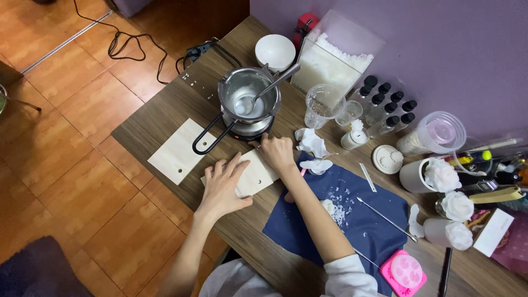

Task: The person is detailing a wax object with flakes and then scooping wax into a melting pot.

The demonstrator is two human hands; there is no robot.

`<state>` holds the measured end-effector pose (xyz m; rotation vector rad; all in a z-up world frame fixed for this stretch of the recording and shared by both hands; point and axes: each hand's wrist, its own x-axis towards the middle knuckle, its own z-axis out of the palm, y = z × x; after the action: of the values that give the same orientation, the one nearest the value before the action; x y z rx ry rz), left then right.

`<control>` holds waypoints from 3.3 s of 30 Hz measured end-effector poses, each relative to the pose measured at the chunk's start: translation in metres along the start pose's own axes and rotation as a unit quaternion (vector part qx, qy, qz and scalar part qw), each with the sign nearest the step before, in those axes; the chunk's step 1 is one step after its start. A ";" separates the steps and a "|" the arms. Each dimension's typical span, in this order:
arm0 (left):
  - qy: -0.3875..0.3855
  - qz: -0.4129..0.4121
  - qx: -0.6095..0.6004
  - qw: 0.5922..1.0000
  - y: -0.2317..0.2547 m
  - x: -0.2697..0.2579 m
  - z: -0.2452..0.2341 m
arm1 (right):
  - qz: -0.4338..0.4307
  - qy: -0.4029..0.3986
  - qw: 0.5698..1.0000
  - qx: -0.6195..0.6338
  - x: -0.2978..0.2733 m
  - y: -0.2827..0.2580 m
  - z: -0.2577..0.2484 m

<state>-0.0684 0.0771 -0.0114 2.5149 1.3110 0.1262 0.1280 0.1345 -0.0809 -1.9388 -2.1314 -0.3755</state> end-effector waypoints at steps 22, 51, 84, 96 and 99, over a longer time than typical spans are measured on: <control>0.228 -0.005 -0.235 0.945 0.003 0.022 -0.018 | 0.172 0.051 0.932 0.315 0.042 0.030 -0.180; 0.387 -0.010 -0.619 0.683 -0.003 0.055 -0.010 | -0.024 0.162 0.931 0.326 0.079 0.008 -0.198; 0.400 -0.020 -0.622 0.673 -0.006 0.057 -0.018 | 0.029 0.198 0.900 0.388 0.083 0.036 -0.182; 0.404 -0.020 -0.627 0.666 -0.007 0.059 -0.016 | 0.034 0.184 0.870 0.456 0.087 0.037 -0.181; 0.404 -0.020 -0.626 0.667 -0.007 0.059 -0.016 | 0.031 0.172 0.874 0.453 0.084 0.037 -0.181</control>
<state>-0.0431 0.1323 -0.0015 1.1366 0.8723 1.6355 0.1568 0.1539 0.1192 -1.2542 -1.5598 0.2560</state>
